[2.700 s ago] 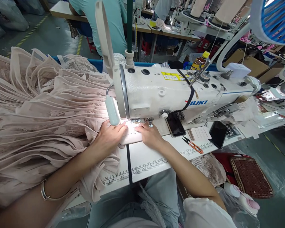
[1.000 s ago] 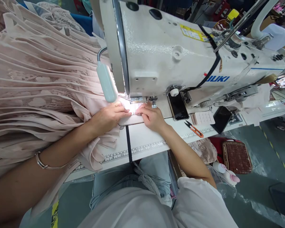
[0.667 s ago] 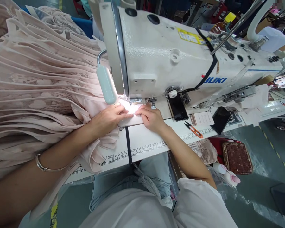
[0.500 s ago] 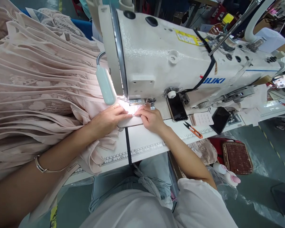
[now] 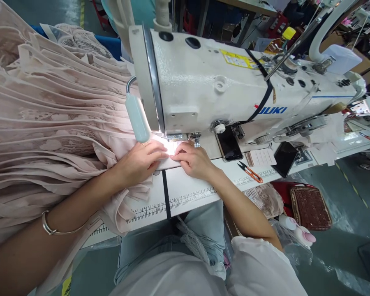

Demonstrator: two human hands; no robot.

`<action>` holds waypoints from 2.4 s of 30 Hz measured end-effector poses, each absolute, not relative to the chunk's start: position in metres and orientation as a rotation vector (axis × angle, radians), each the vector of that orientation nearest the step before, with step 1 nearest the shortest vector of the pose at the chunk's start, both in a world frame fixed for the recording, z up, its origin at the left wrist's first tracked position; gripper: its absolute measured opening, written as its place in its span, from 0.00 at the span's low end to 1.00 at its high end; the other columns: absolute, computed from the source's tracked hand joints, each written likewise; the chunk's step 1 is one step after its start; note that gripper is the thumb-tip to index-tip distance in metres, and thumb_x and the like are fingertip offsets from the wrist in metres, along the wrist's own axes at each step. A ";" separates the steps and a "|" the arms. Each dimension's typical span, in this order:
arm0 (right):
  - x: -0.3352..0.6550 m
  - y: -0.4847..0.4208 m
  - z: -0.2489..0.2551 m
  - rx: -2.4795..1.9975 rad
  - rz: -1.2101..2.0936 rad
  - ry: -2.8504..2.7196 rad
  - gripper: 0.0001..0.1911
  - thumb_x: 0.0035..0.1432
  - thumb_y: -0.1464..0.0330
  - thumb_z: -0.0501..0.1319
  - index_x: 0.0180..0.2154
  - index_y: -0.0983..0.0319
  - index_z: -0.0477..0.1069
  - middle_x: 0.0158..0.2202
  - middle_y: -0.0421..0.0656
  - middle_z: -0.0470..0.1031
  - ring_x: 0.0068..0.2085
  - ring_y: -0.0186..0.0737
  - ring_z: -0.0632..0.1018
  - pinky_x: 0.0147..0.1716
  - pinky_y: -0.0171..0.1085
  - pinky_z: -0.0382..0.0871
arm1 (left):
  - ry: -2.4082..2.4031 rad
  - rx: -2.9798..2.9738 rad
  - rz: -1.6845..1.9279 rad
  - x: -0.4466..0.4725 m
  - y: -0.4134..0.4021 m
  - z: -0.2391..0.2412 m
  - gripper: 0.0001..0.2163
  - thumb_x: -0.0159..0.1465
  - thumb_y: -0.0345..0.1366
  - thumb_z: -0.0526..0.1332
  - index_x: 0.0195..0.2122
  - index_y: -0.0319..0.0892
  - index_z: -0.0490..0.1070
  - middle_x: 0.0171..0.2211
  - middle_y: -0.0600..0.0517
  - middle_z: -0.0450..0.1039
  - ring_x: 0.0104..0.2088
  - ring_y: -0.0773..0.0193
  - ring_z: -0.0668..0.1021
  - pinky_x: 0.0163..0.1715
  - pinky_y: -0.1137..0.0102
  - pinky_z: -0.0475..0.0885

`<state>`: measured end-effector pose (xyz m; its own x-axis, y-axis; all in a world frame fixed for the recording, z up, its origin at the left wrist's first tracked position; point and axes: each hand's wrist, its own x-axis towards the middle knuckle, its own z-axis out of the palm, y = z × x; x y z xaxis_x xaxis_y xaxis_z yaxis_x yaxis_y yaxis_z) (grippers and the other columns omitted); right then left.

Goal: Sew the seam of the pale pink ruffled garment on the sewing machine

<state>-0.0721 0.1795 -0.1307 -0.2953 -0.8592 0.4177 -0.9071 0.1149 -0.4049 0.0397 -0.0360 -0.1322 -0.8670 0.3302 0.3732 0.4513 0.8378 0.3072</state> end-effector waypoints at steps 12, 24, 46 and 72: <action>-0.073 0.187 -0.136 1.817 0.723 -2.310 0.22 0.64 0.78 0.52 0.46 0.55 0.81 0.47 0.43 0.80 0.50 0.43 0.76 0.49 0.44 0.73 | -2.860 -0.540 -0.583 0.042 -0.037 -0.133 0.16 0.70 0.26 0.49 0.53 0.39 0.72 0.60 0.40 0.71 0.60 0.51 0.73 0.64 0.48 0.65; -0.067 0.180 -0.131 1.709 0.559 -2.540 0.22 0.64 0.79 0.53 0.50 0.55 0.78 0.52 0.42 0.79 0.56 0.42 0.75 0.46 0.40 0.73 | -2.824 -0.494 -0.505 0.034 -0.038 -0.141 0.16 0.70 0.27 0.48 0.52 0.42 0.72 0.57 0.43 0.72 0.57 0.52 0.74 0.64 0.48 0.61; -0.063 0.167 -0.125 1.658 0.201 -2.684 0.34 0.59 0.84 0.45 0.63 0.61 0.66 0.63 0.48 0.71 0.59 0.48 0.73 0.55 0.49 0.70 | -2.850 -0.298 -0.310 0.029 -0.026 -0.129 0.12 0.71 0.28 0.50 0.47 0.40 0.73 0.50 0.42 0.74 0.54 0.49 0.71 0.55 0.54 0.65; -0.072 0.157 -0.128 1.401 0.216 -2.891 0.20 0.64 0.74 0.49 0.53 0.65 0.72 0.41 0.53 0.78 0.41 0.52 0.76 0.46 0.47 0.68 | -2.754 -0.176 -0.152 0.023 -0.017 -0.130 0.13 0.66 0.22 0.48 0.37 0.41 0.71 0.34 0.45 0.76 0.42 0.51 0.77 0.53 0.54 0.66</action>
